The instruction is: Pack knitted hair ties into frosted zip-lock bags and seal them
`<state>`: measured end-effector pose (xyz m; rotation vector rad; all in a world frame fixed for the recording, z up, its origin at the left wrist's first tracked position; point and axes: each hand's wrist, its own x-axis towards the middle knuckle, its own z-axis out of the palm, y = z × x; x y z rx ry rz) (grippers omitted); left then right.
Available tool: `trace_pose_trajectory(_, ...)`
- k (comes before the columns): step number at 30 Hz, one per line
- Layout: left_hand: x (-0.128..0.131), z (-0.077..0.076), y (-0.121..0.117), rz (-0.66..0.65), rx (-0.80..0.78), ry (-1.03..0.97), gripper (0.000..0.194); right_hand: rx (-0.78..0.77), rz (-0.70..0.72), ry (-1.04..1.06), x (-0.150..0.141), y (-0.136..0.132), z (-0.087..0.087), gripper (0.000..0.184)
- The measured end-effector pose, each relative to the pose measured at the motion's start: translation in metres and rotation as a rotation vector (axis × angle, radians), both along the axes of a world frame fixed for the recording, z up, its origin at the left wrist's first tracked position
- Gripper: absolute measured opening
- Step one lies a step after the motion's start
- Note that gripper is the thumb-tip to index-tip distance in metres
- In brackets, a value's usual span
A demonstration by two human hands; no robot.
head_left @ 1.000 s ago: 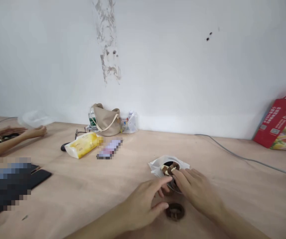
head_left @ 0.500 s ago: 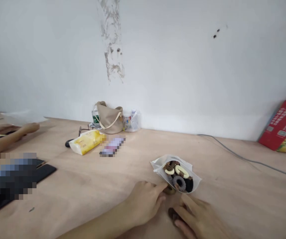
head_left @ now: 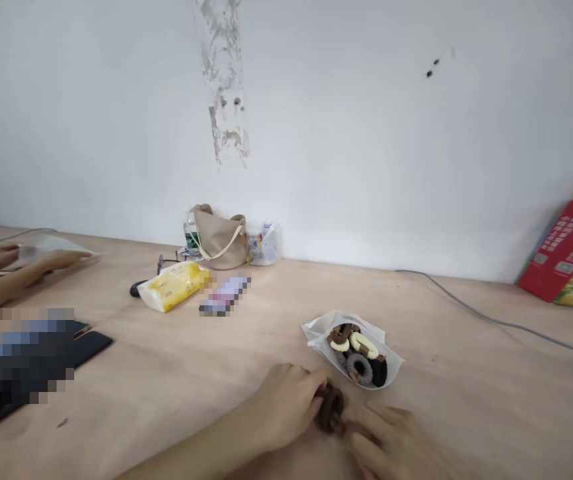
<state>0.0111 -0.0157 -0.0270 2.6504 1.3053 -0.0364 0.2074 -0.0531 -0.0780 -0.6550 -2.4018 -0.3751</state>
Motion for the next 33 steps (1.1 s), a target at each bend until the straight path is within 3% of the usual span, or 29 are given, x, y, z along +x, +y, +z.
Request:
trace_pose_trajectory(5, -0.008, 0.017, 0.001, 0.007, 0.001, -0.034, 0.015, -0.037, 0.052, -0.051, -0.002, 0.002, -0.004, 0.033)
trace_pose_trajectory(10, 0.003, 0.035, 0.003, -0.007, 0.128, -0.184, 0.014, 0.054, -0.064, -0.028, -0.017, 0.004, -0.006, 0.017)
trace_pose_trajectory(13, 0.03, 0.032, 0.016, -0.104, 0.239, -0.119, 0.012, 0.075, -0.114, -0.034, -0.028, 0.006, -0.009, 0.028)
trace_pose_trajectory(16, 0.057, 0.026, 0.033, -0.143, 0.303, -0.087, 0.013, 0.036, -0.135, -0.06, -0.031, 0.006, -0.014, 0.008)
trace_pose_trajectory(19, 0.068, 0.025, 0.039, -0.152, 0.318, -0.115, 0.013, -0.01, -0.183, -0.058, -0.027, 0.005, -0.016, 0.006)
trace_pose_trajectory(24, 0.046, 0.024, 0.025, -0.096, 0.377, -0.249, 0.019, -0.052, -0.335, 0.039, -0.025, 0.007, -0.014, 0.029)
trace_pose_trajectory(28, 0.02, 0.011, 0.02, -0.036, 0.466, -0.477, 0.021, -0.002, -0.231, 0.036, -0.029, 0.006, -0.01, 0.01)
trace_pose_trajectory(31, 0.008, 0.0, 0.024, -0.031, 0.491, -0.58, 0.023, 0.068, -0.11, 0.064, -0.021, 0.003, 0.001, 0.02)
trace_pose_trajectory(33, 0.004, -0.004, 0.027, -0.02, 0.509, -0.638, 0.024, 0.116, -0.107, 0.113, -0.008, 0.005, 0.008, 0.027)
